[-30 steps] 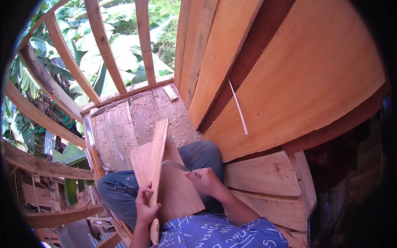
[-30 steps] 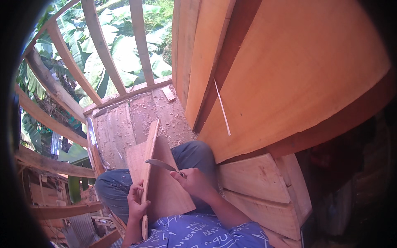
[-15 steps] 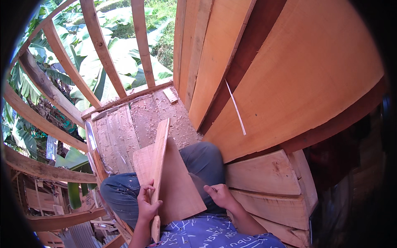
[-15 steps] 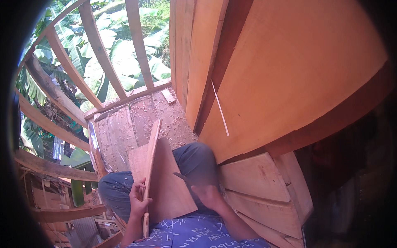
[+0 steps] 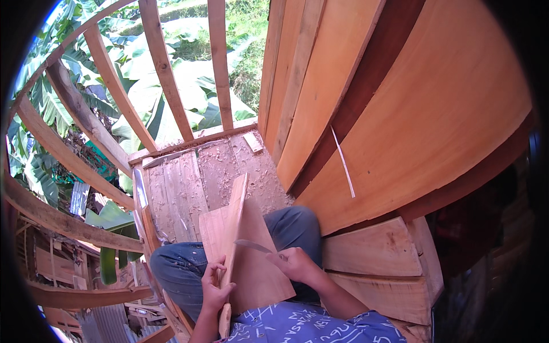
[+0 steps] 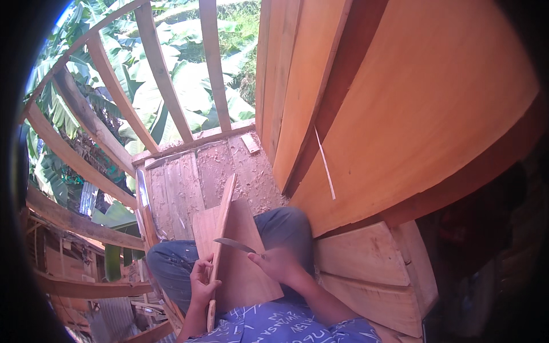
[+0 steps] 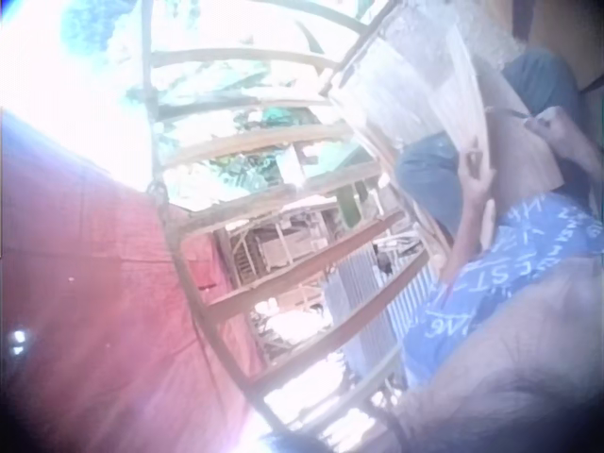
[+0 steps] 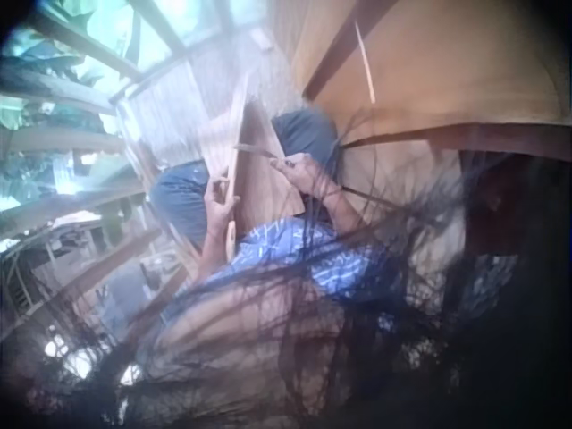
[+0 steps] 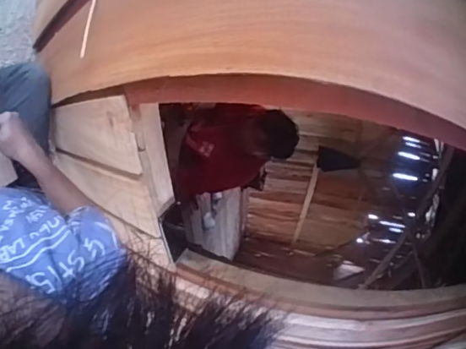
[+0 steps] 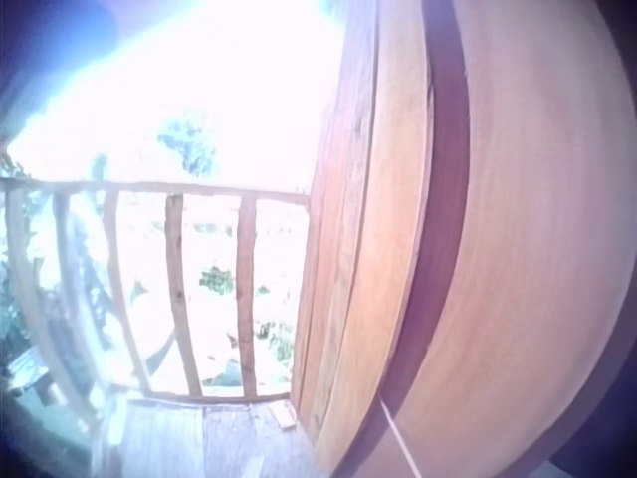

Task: The person sits cross-legged on a wooden floor and uses a curved knife to shave and shape a rectangular piece of wood. They hold the wood with their left hand and repeatedly scrape the surface with the knife in their right hand, removing thin layers of wood.

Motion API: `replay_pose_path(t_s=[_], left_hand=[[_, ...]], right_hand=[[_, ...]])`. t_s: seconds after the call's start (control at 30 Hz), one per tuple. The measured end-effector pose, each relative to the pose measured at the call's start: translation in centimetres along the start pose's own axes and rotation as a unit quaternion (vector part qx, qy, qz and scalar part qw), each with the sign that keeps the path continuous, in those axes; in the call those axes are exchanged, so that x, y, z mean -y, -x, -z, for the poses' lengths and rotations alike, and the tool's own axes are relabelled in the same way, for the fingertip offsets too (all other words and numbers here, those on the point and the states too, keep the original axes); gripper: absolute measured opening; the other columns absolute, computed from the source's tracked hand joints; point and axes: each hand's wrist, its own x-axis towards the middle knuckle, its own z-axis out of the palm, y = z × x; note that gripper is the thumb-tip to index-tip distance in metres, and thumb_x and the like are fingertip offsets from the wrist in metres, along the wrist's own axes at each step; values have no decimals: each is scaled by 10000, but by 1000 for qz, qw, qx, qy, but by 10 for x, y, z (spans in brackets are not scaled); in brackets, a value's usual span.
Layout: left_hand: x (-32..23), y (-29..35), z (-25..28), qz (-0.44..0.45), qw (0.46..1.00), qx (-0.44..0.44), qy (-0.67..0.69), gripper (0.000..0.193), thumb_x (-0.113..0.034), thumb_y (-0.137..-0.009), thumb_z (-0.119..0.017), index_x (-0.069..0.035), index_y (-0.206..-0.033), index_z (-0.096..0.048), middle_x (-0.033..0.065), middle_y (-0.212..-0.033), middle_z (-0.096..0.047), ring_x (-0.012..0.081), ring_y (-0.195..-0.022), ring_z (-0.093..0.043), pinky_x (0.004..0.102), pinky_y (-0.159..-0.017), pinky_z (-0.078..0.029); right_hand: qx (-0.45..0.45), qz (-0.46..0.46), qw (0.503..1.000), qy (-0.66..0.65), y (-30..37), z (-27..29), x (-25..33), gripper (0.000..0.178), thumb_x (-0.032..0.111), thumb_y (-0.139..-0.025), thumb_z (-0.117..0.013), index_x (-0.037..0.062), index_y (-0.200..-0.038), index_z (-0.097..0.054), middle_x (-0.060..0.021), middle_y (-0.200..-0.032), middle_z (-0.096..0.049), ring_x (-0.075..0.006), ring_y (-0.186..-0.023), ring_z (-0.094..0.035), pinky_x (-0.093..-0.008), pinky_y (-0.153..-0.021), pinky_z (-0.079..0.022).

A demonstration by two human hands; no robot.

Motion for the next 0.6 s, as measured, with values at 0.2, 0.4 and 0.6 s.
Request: replay_pose_path(t_s=[0.2,0.4,0.6], left_hand=[[4,0,0,-3,999,0,53,556,77,-581,-679,-95,-1072,-483,212,-1449,-449,286,-1386,-402,393,-1166,-266],[7,2,-3,-17,997,-8,70,613,50,-575,-690,-94,-1121,-452,200,-1424,-466,286,-1363,-421,401,-1165,-274],[7,0,0,-21,998,-14,52,619,34,-571,-691,-79,-1130,-449,206,-1420,-463,297,-1363,-421,410,-1160,-290]], right_hand=[[-81,39,991,-103,-14,1,-9,661,542,-966,-534,-46,-665,-546,-114,-554,-419,-161,-545,-396,-392,-526,-357],[-93,154,967,-182,6,40,28,614,506,-983,-539,-42,-708,-505,-44,-584,-332,-81,-616,-338,-338,-518,-335],[-98,280,925,-237,34,52,48,628,518,-997,-501,-12,-664,-451,-48,-555,-414,-120,-510,-366,-323,-474,-314]])
